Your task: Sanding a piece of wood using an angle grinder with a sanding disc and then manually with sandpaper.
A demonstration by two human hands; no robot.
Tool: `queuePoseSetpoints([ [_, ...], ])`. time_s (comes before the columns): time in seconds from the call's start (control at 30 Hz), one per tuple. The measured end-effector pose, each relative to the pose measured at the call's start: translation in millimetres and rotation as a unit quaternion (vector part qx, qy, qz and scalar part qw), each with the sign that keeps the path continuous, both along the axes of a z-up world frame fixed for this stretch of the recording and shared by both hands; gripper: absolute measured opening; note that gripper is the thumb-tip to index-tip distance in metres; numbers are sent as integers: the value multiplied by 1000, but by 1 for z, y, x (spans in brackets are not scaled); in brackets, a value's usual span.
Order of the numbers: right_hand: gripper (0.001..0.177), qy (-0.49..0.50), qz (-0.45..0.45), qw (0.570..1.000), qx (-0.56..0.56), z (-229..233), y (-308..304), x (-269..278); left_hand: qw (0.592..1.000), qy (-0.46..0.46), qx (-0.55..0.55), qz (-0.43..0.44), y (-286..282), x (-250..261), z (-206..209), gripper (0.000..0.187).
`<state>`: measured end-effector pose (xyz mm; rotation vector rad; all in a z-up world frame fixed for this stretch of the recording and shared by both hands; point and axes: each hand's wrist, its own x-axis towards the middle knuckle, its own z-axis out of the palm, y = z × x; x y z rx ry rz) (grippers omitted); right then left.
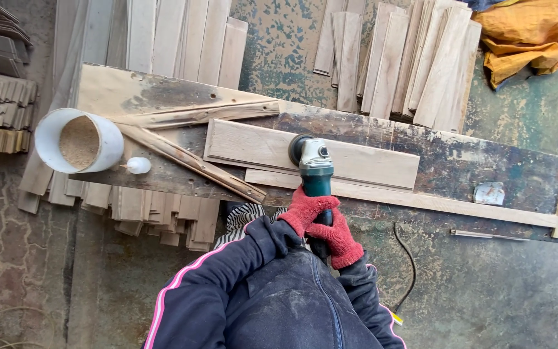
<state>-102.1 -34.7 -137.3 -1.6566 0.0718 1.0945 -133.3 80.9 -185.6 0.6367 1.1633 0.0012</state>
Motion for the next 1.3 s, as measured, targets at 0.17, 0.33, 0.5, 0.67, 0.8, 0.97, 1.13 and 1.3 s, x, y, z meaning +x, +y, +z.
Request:
queuePoseSetpoints([
  [0.17, 59, -13, -16, 999, -39, 24, 0, -9, 999, -28, -29, 17, -11, 3, 1, 71],
  [0.33, 62, -68, -18, 986, -151, 12, -24, -6, 996, -31, 2, -83, -30, 20, 10, 76],
  [0.5, 66, -40, -17, 993, -109, 34, 2, -21, 995, -85, -43, 40, -24, -3, -20, 67],
  [0.67, 69, -54, 96, 985, -136, 7, 0, -21, 1000, -26, 4, 2, -8, -25, -19, 64],
  [0.8, 65, -43, 27, 991, -121, 21, -4, -15, 996, -68, -34, 37, -18, -5, 0, 66],
  [0.97, 62, -48, -20, 992, -112, 25, -18, -11, 997, -18, 32, -64, -30, 13, 18, 74],
  [1.13, 58, -2, 4, 999, -54, 11, -4, -6, 999, -2, 39, -30, -9, -9, 27, 65],
  [1.3, 63, -15, 111, 991, -70, 10, 8, -3, 998, 40, 34, -22, 7, -27, 17, 68],
])
